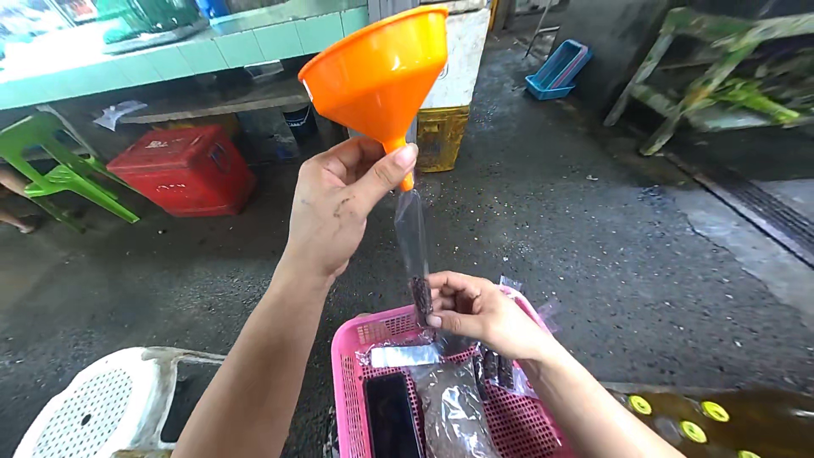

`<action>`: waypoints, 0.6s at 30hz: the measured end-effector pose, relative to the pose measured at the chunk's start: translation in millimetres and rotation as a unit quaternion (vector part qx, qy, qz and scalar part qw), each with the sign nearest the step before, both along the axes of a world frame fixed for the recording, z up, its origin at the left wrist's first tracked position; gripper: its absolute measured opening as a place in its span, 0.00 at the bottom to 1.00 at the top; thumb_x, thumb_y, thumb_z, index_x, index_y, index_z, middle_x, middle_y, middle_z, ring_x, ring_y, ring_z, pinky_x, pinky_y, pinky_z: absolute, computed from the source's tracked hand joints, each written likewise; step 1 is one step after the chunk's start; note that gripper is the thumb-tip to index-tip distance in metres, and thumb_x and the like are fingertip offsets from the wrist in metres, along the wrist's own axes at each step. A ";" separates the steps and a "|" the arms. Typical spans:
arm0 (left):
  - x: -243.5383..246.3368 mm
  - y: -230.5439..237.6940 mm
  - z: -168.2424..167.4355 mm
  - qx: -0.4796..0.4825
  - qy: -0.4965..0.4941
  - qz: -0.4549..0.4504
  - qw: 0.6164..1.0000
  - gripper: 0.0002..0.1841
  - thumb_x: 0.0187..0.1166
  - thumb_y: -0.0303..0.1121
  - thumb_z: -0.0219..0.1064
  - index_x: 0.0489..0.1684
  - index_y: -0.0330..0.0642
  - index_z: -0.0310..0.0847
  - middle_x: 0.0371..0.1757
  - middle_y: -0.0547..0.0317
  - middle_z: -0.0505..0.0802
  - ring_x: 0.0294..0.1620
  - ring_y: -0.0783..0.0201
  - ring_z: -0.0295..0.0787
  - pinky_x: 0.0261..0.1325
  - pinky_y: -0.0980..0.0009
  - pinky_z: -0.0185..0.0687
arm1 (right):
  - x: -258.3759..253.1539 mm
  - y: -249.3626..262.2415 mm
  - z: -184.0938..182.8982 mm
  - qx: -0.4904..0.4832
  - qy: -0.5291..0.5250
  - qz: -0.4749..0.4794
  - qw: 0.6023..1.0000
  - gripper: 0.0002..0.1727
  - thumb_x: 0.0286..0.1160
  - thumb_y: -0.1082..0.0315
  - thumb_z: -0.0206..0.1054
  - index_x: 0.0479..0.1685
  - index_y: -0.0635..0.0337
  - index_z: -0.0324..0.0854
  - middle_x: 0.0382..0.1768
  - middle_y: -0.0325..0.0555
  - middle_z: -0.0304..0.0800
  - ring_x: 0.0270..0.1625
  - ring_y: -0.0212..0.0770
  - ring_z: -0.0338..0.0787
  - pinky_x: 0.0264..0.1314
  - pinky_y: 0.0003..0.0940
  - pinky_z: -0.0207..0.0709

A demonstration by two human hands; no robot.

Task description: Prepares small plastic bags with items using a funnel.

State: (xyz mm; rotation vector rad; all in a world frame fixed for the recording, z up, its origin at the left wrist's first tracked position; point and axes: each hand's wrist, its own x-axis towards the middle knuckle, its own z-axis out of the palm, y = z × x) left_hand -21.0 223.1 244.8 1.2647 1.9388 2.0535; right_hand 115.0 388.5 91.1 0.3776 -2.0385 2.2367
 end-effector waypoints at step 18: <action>47.2 -15.7 -92.5 0.030 0.005 -0.051 0.998 0.13 0.72 0.25 0.76 0.52 0.44 0.86 0.48 0.71 0.98 0.52 0.73 0.95 0.61 0.72 0.92 | 27.8 26.0 52.4 0.212 0.295 -0.256 0.896 0.44 0.75 0.50 0.75 0.91 0.33 0.56 0.52 0.35 0.91 0.54 0.34 0.91 0.62 0.33 0.86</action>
